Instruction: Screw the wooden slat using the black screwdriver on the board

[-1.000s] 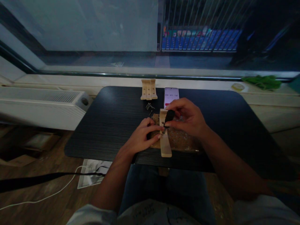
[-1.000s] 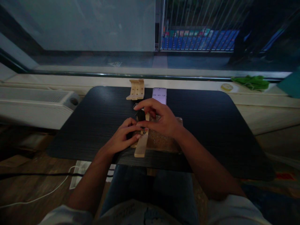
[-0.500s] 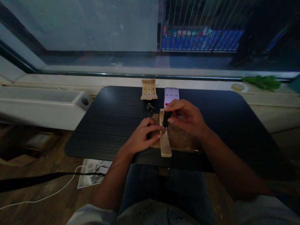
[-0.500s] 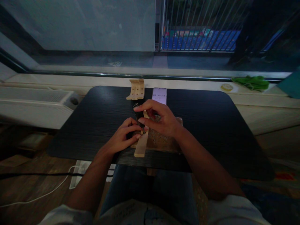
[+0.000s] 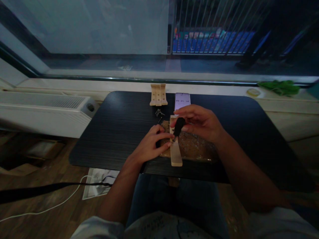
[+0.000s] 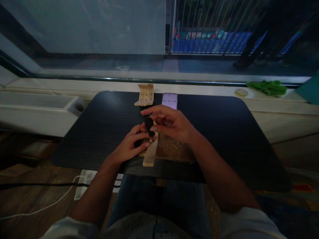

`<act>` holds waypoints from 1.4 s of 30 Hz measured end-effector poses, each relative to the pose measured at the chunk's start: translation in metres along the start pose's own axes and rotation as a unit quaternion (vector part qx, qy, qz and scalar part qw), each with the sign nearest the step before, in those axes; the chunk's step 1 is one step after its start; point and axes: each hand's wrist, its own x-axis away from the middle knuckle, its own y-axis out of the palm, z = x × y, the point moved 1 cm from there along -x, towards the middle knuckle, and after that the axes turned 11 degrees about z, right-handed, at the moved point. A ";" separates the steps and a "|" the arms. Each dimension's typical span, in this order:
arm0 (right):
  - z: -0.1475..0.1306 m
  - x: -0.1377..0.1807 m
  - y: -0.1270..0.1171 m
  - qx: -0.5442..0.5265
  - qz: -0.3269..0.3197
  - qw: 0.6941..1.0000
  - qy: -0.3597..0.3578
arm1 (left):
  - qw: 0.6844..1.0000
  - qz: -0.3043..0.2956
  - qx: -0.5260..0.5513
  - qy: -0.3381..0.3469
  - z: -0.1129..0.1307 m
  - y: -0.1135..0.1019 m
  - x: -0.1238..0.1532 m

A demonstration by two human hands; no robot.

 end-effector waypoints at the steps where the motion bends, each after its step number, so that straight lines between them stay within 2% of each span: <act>1: 0.000 0.000 0.000 0.014 0.007 1.000 -0.004 | 1.000 0.000 0.000 -0.001 0.000 0.000 0.000; 7: -0.001 -0.001 -0.002 0.097 0.040 0.994 -0.029 | 1.000 -0.001 0.006 -0.001 0.000 -0.001 -0.001; 24: 0.004 0.001 0.001 0.131 0.068 0.987 -0.060 | 1.000 0.002 0.009 0.000 0.001 -0.001 -0.001; 35: 0.002 0.000 0.006 0.188 0.121 0.962 -0.155 | 1.000 -0.007 0.003 -0.008 0.000 0.000 0.000; 42: 0.005 0.000 0.005 0.173 0.117 0.966 -0.152 | 1.000 -0.011 0.000 -0.013 0.001 -0.001 -0.001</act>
